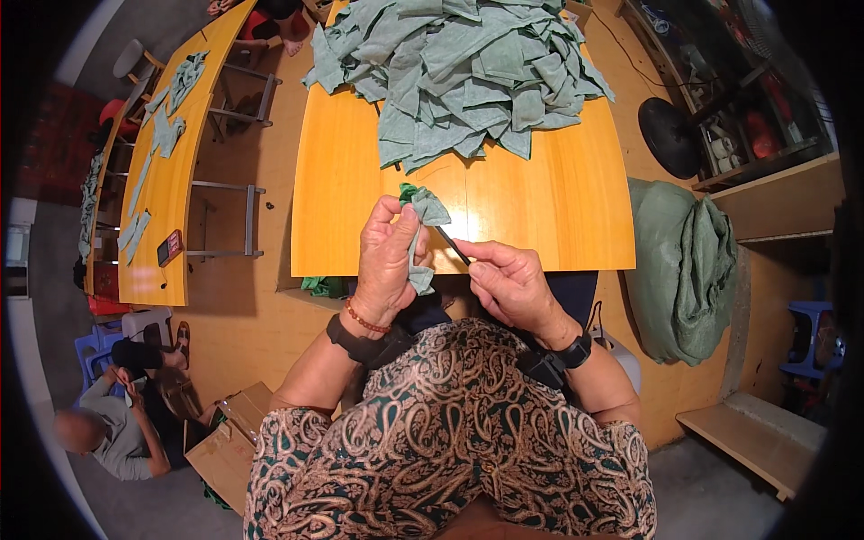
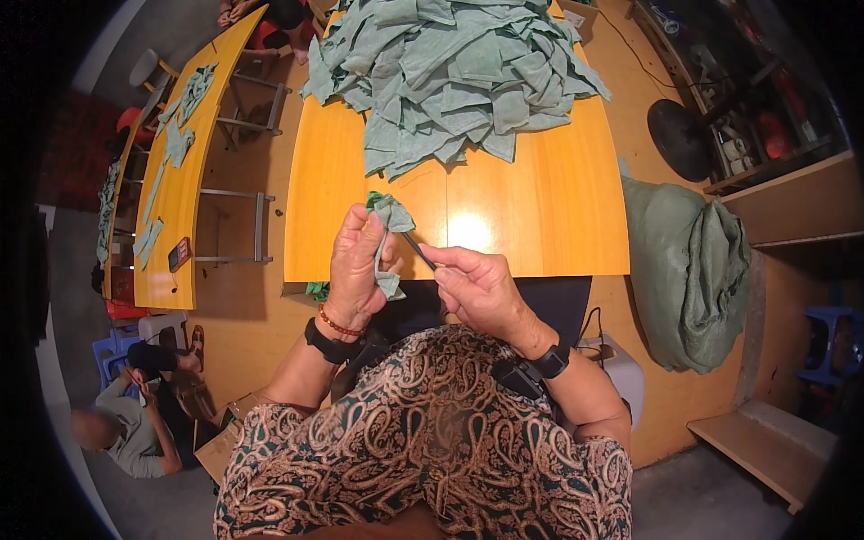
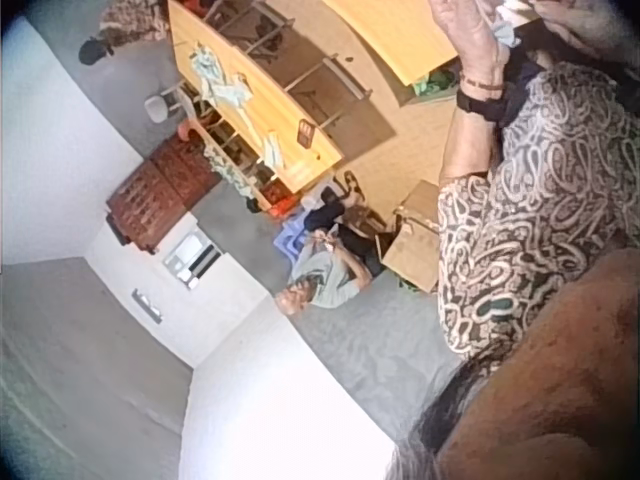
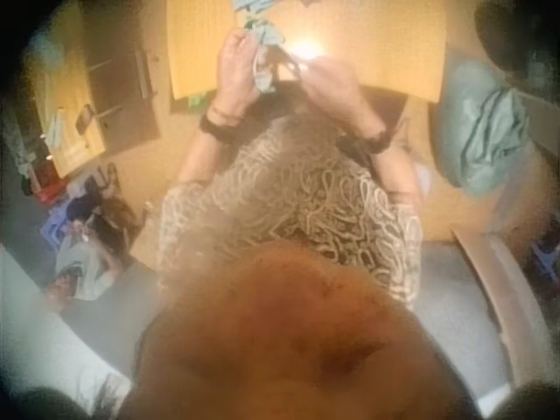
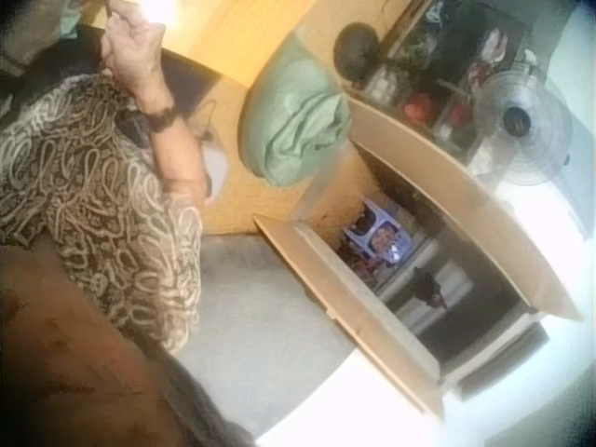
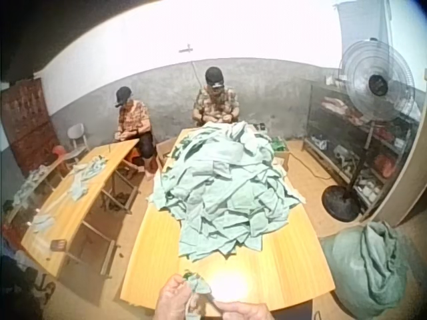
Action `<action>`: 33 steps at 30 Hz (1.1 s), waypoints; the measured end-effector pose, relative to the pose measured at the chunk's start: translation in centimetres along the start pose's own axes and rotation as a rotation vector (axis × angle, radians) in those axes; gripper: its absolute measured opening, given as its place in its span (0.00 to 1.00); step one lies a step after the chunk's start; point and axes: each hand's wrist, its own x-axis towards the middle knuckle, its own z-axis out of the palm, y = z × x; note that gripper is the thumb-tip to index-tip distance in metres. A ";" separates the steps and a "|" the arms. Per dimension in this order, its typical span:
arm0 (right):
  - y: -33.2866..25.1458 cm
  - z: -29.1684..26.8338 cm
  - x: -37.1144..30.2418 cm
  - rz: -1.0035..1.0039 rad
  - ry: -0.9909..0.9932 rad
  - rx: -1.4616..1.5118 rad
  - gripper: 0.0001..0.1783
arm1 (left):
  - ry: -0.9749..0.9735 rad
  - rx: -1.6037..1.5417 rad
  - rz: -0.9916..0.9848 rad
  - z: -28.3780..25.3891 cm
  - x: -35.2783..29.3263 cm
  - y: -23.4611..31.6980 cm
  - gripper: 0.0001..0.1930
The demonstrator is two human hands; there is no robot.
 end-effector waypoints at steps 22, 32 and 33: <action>-3.0 -1.3 -2.1 0.089 -0.004 -0.126 0.18 | 0.074 0.149 0.146 0.7 1.0 1.7 0.08; -2.4 -1.2 -1.2 0.105 -0.028 -0.054 0.18 | -0.034 0.084 -0.040 0.8 0.3 1.2 0.06; -2.2 -1.1 -1.1 0.091 -0.031 -0.019 0.18 | -0.045 0.082 -0.029 0.9 0.2 0.8 0.08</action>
